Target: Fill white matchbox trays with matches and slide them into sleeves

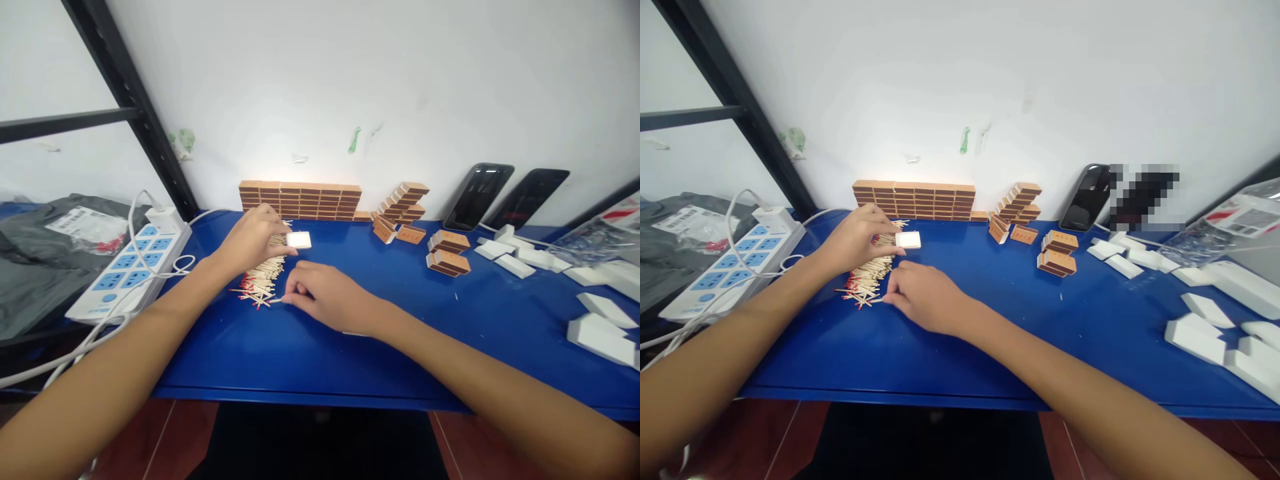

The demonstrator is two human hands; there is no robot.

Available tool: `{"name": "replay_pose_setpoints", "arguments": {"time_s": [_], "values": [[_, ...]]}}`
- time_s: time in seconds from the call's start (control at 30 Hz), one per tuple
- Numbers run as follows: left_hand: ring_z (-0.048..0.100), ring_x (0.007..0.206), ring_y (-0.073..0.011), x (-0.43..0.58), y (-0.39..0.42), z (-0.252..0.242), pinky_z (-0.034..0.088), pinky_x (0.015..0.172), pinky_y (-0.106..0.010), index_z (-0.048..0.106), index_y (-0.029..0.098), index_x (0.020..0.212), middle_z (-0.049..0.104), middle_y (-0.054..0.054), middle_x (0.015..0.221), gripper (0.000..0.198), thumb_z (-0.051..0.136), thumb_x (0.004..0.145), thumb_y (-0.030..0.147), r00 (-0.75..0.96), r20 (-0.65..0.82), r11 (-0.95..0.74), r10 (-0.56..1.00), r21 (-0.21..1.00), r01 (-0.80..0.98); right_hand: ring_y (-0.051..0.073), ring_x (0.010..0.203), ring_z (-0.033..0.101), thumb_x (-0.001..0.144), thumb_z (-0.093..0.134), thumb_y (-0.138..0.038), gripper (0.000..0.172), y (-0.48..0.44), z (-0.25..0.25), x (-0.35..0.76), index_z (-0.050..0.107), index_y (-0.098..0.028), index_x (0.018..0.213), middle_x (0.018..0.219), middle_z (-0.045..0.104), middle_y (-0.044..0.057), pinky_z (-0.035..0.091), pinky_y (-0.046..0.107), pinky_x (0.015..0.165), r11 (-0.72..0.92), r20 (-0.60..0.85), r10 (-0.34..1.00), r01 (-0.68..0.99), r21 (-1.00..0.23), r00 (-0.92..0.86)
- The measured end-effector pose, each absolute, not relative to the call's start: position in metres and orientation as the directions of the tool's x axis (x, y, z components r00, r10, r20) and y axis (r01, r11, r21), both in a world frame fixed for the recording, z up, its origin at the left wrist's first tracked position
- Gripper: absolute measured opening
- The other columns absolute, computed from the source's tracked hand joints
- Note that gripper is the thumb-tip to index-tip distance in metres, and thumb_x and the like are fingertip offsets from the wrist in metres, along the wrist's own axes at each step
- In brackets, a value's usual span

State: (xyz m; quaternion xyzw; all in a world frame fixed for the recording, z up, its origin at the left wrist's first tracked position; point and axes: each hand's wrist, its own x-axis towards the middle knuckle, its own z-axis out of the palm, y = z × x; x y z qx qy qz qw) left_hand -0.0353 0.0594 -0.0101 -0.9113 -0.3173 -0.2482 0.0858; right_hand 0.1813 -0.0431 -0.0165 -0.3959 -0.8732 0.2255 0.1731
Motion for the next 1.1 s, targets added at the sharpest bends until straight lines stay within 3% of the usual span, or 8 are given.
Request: {"name": "replay_pose_setpoints", "arguments": {"time_s": [0.13, 0.4, 0.53, 0.73, 0.93, 1.1], "values": [[0.06, 0.096, -0.0262, -0.034, 0.057, -0.008, 0.048, 0.087, -0.041, 0.083, 0.017, 0.109, 0.079, -0.008, 0.096, 0.037, 0.084, 0.091, 0.05, 0.679, 0.522, -0.79, 0.516, -0.017, 0.613, 0.016, 0.087, 0.061, 0.103, 0.068, -0.025, 0.013, -0.064, -0.014, 0.159, 0.071, -0.017, 0.094, 0.101, 0.07, 0.004, 0.038, 0.031, 0.075, 0.607, 0.107, 0.753, 0.624, -0.493, -0.649], [0.061, 0.1, -0.0278, -0.031, 0.054, -0.006, 0.047, 0.088, -0.042, 0.083, 0.018, 0.108, 0.078, -0.01, 0.096, 0.038, 0.081, 0.094, 0.053, 0.696, 0.511, -0.799, 0.504, -0.03, 0.601, 0.02, 0.088, 0.067, 0.103, 0.068, -0.042, 0.026, -0.063, -0.019, 0.133, 0.073, -0.017, 0.099, 0.108, 0.073, 0.008, 0.04, 0.033, 0.071, 0.52, 0.164, 0.849, 0.737, -0.432, -0.502], [0.06, 0.1, -0.028, -0.032, 0.053, -0.005, 0.047, 0.088, -0.042, 0.083, 0.018, 0.108, 0.078, -0.009, 0.096, 0.039, 0.08, 0.094, 0.055, 0.691, 0.52, -0.796, 0.503, -0.032, 0.604, 0.021, 0.089, 0.068, 0.105, 0.065, -0.037, 0.023, -0.06, -0.019, 0.125, 0.073, -0.017, 0.095, 0.109, 0.074, 0.009, 0.04, 0.032, 0.069, 0.529, 0.153, 0.845, 0.76, -0.378, -0.512], [0.059, 0.098, -0.0275, -0.03, 0.05, -0.004, 0.046, 0.087, -0.042, 0.083, 0.018, 0.107, 0.076, -0.008, 0.093, 0.039, 0.082, 0.092, 0.054, 0.688, 0.523, -0.792, 0.502, -0.042, 0.61, 0.019, 0.088, 0.066, 0.108, 0.063, -0.033, 0.022, -0.057, -0.017, 0.134, 0.071, -0.017, 0.095, 0.108, 0.073, 0.008, 0.039, 0.032, 0.072, 0.517, 0.08, 0.843, 0.76, -0.394, -0.531], [0.06, 0.099, -0.0266, -0.028, 0.049, -0.003, 0.046, 0.088, -0.041, 0.083, 0.019, 0.108, 0.077, -0.008, 0.097, 0.034, 0.082, 0.093, 0.05, 0.685, 0.521, -0.792, 0.508, -0.03, 0.61, 0.016, 0.091, 0.063, 0.107, 0.068, -0.025, 0.015, -0.056, -0.006, 0.161, 0.068, -0.017, 0.094, 0.106, 0.071, 0.006, 0.042, 0.03, 0.08, 0.628, 0.044, 0.718, 0.619, -0.472, -0.695], [0.06, 0.1, -0.0271, -0.028, 0.049, -0.004, 0.046, 0.086, -0.041, 0.083, 0.019, 0.106, 0.077, -0.009, 0.095, 0.035, 0.08, 0.095, 0.052, 0.699, 0.522, -0.798, 0.489, -0.055, 0.6, 0.017, 0.09, 0.061, 0.108, 0.066, -0.028, 0.016, -0.058, -0.009, 0.162, 0.068, -0.016, 0.098, 0.107, 0.07, 0.006, 0.039, 0.03, 0.076, 0.669, 0.047, 0.679, 0.591, -0.449, -0.733]]}}
